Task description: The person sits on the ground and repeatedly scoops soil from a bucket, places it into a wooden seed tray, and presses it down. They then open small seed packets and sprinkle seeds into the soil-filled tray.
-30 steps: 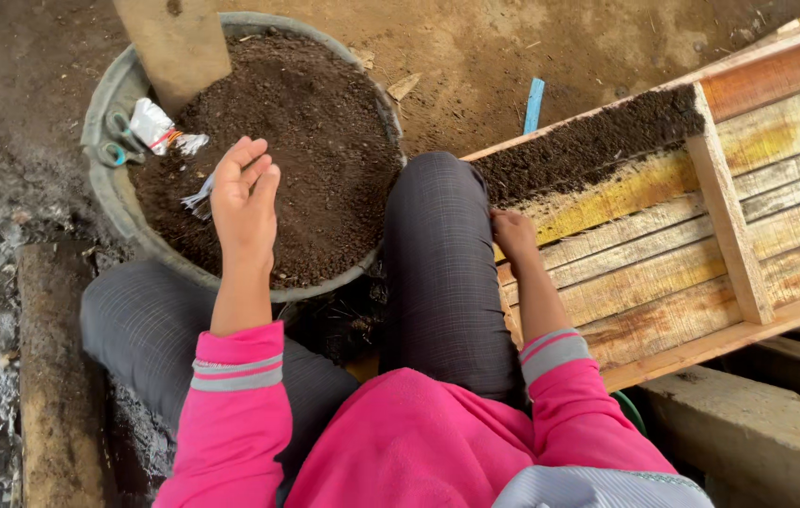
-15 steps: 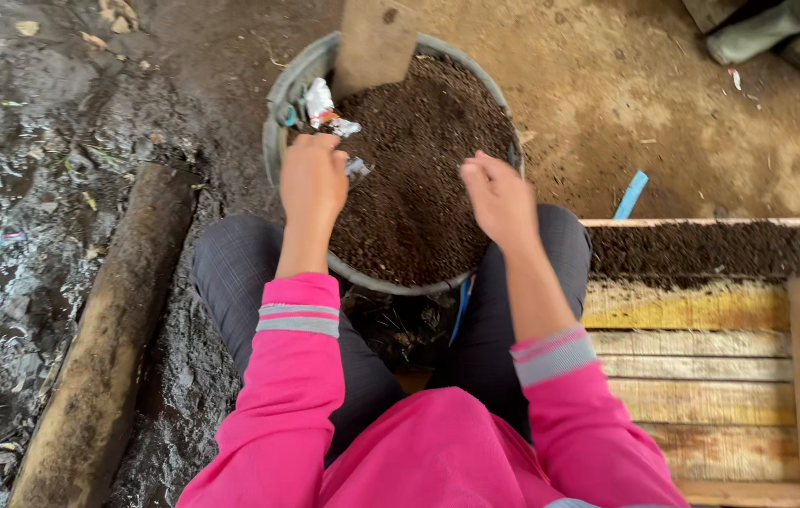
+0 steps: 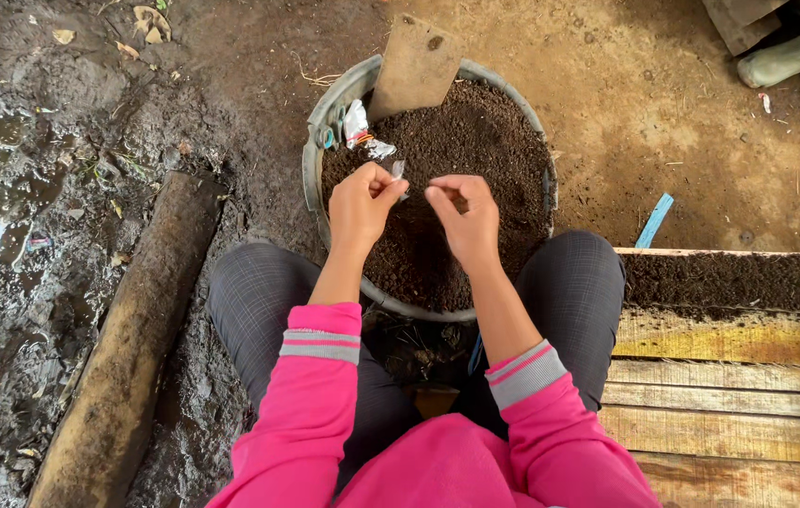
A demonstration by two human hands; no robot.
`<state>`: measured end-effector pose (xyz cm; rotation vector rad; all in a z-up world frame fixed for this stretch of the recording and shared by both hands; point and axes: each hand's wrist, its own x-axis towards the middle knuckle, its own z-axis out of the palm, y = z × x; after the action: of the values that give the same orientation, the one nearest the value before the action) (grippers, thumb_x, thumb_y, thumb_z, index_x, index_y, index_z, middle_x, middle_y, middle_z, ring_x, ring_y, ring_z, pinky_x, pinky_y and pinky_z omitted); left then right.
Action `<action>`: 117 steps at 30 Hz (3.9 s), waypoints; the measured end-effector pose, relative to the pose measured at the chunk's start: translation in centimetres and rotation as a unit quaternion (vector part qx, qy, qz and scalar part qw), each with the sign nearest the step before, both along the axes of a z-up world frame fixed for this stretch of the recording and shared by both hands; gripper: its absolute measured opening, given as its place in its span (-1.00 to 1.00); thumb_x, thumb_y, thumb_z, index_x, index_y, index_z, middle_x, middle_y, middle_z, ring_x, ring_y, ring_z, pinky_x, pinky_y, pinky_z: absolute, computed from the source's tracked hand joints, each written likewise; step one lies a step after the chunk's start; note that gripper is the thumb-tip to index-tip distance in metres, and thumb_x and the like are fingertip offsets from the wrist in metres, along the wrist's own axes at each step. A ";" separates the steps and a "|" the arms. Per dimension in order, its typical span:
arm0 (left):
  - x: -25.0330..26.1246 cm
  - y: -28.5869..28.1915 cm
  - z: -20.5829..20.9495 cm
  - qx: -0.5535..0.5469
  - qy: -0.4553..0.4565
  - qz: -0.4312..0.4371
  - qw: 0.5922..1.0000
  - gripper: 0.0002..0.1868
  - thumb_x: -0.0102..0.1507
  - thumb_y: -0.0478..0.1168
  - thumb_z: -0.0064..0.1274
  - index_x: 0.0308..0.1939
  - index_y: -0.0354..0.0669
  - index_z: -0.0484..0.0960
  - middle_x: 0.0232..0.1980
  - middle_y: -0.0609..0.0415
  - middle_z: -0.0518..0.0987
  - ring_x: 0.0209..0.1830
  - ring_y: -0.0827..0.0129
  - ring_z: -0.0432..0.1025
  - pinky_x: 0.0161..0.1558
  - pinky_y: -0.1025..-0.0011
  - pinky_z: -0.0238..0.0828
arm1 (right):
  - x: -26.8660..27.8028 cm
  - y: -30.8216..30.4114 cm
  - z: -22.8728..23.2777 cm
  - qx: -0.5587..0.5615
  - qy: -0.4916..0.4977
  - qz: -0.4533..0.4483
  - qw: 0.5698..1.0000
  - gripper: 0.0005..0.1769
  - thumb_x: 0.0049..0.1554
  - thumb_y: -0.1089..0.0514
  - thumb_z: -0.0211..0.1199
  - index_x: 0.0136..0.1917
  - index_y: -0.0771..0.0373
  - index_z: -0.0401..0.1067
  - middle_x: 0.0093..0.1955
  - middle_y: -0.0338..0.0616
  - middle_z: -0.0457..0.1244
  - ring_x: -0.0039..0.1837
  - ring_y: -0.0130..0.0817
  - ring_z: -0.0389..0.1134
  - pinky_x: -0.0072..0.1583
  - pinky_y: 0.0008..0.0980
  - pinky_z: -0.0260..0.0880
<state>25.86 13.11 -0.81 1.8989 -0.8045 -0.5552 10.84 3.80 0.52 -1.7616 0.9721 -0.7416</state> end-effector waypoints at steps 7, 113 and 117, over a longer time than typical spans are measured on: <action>-1.8 -1.3 0.5 -0.150 0.447 0.032 0.881 -0.83 0.24 -0.20 0.31 -0.33 -0.15 0.63 -0.17 -0.05 0.73 -0.18 0.48 0.62 -0.09 0.59 0.59 | 0.5 -0.3 2.8 0.068 -0.047 0.069 0.994 -0.90 0.27 0.23 0.32 0.00 0.30 0.61 -0.20 -0.10 0.41 -0.18 -0.53 0.32 -0.10 -0.56 0.38; -3.2 -2.4 2.7 0.006 -0.124 -0.038 0.992 -0.82 0.29 -0.46 0.04 -0.07 -0.22 0.42 -0.15 -0.19 0.63 -0.26 -0.06 0.63 -0.28 0.18 0.65 | -1.2 -3.9 -9.1 -0.129 0.199 0.025 0.971 -0.56 0.29 -0.06 0.23 0.28 0.28 0.50 0.21 0.18 0.33 0.24 0.18 0.36 0.27 0.07 0.38; -3.4 -5.1 -1.5 -0.029 -0.162 -0.057 0.985 -0.89 0.34 -0.45 0.02 -0.17 -0.15 0.56 -0.12 -0.08 0.68 -0.23 0.00 0.64 -0.28 0.25 0.65 | -0.5 -3.8 -12.7 0.000 0.161 -0.028 0.987 -0.55 0.00 -0.05 0.51 0.14 0.10 0.56 0.06 0.09 0.40 0.18 0.21 0.42 0.18 0.09 0.45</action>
<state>22.42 8.05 -2.30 1.9239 -1.1319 -0.2905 10.33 -0.03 -12.17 -1.8965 1.2404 -0.4972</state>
